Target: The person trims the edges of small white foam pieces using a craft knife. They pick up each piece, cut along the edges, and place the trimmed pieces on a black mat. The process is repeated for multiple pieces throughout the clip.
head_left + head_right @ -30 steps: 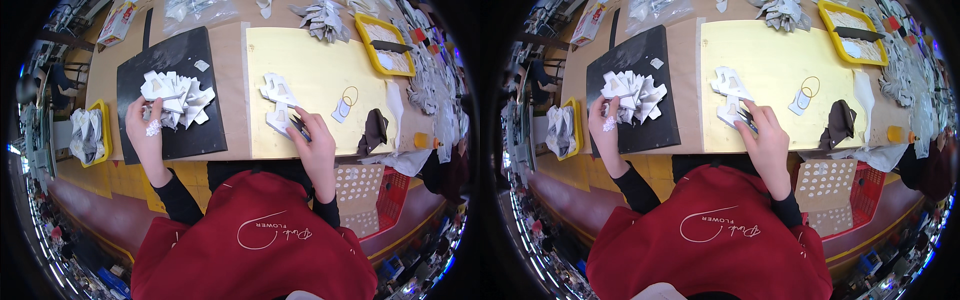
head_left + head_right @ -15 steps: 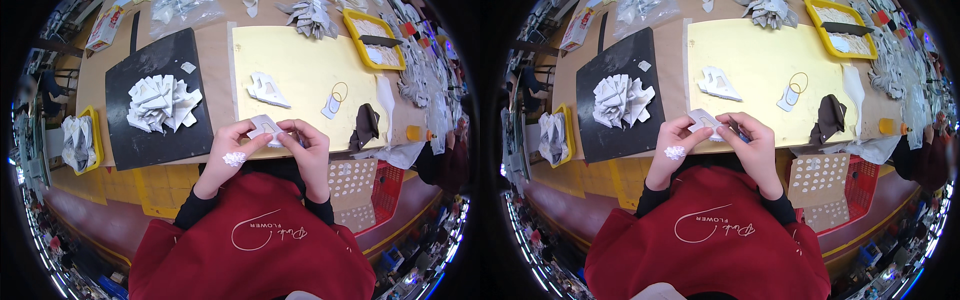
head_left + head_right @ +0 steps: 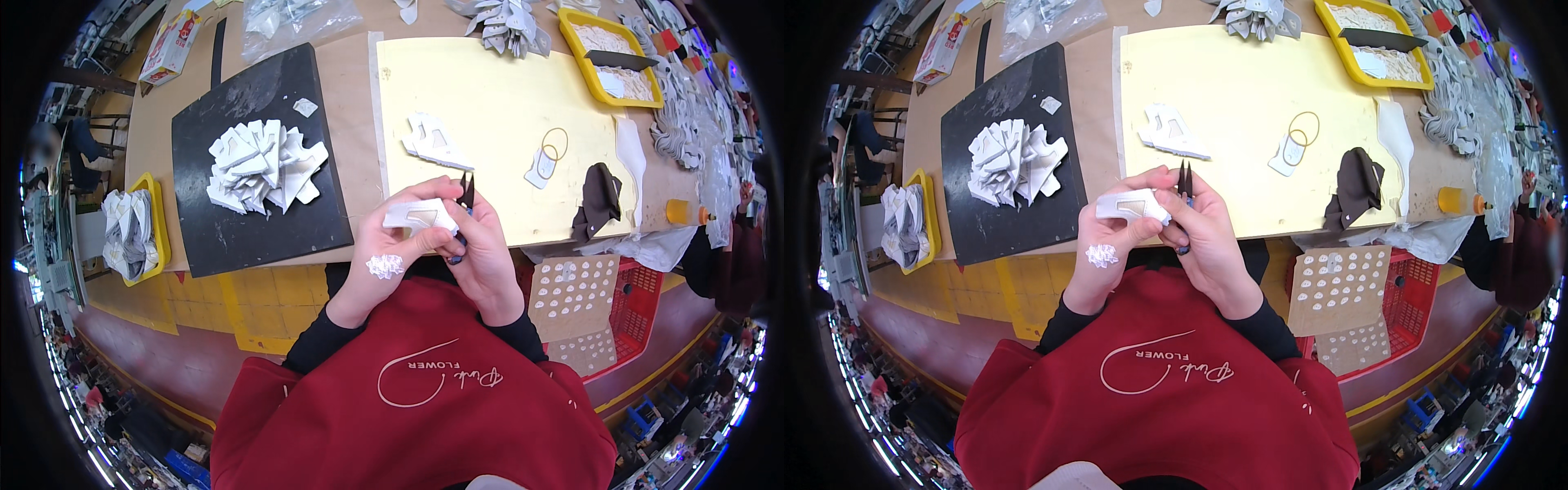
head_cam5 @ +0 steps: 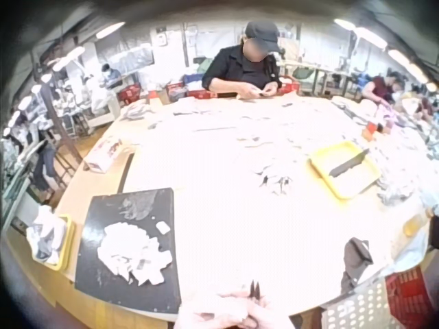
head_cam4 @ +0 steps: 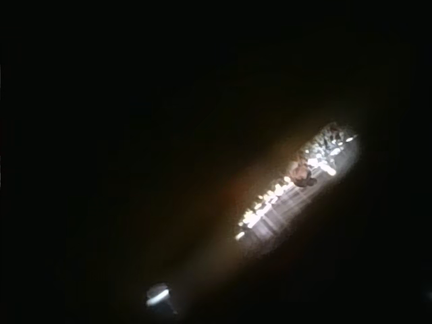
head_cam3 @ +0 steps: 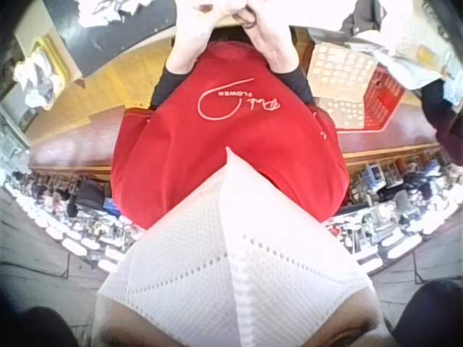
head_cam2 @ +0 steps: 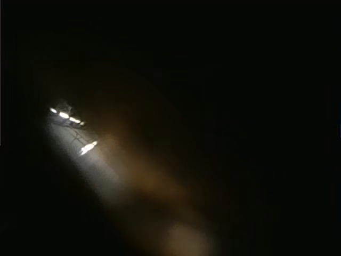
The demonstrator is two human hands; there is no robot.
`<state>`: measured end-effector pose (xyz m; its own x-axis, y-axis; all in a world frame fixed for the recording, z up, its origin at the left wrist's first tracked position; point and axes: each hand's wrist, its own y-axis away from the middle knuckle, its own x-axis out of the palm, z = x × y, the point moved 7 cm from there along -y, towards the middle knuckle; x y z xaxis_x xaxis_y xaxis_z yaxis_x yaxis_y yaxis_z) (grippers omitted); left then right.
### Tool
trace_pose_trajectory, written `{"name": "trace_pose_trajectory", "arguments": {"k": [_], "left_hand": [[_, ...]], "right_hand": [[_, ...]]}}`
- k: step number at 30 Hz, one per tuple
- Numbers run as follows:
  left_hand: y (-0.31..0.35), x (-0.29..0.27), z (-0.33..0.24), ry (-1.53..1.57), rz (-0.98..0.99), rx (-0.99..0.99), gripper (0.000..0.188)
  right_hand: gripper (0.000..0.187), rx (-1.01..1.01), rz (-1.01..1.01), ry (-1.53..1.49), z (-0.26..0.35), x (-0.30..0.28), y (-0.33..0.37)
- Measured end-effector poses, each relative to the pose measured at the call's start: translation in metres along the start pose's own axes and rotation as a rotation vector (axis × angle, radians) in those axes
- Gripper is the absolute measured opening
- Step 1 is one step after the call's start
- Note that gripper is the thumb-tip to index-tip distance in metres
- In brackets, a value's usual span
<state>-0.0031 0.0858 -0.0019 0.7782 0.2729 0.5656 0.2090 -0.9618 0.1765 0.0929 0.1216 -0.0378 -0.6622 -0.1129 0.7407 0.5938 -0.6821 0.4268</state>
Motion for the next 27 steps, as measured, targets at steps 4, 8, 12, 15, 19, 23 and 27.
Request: {"name": "trace_pose_trajectory", "arguments": {"k": [4,8,12,15,19,23,27], "left_hand": [[0.003,-0.015,0.002,-0.148,-0.107,0.12,0.026],[-0.001,-0.025,-0.008,-0.194,-0.191,0.151,0.023],[-0.001,-0.024,-0.013,-0.282,-0.155,0.165,0.022],[0.0,-0.022,-0.013,-0.313,-0.144,0.178,0.022],[0.002,-0.02,-0.016,-0.305,-0.163,0.155,0.022],[0.002,-0.02,-0.016,-0.35,-0.122,0.187,0.021],[0.003,-0.017,-0.018,-0.373,-0.119,0.185,0.02]], "right_hand": [[0.029,-0.27,-0.03,0.393,0.016,0.005,0.004],[0.042,-0.639,0.019,1.036,0.044,0.02,0.021],[0.037,-0.758,0.035,1.275,0.053,0.039,0.033],[0.035,-0.772,0.006,1.251,0.055,0.043,0.034],[0.033,-0.855,0.027,1.213,0.051,0.041,0.033],[0.028,-0.844,0.04,1.231,0.053,0.044,0.034],[0.025,-0.844,0.041,1.206,0.05,0.042,0.035]]}}
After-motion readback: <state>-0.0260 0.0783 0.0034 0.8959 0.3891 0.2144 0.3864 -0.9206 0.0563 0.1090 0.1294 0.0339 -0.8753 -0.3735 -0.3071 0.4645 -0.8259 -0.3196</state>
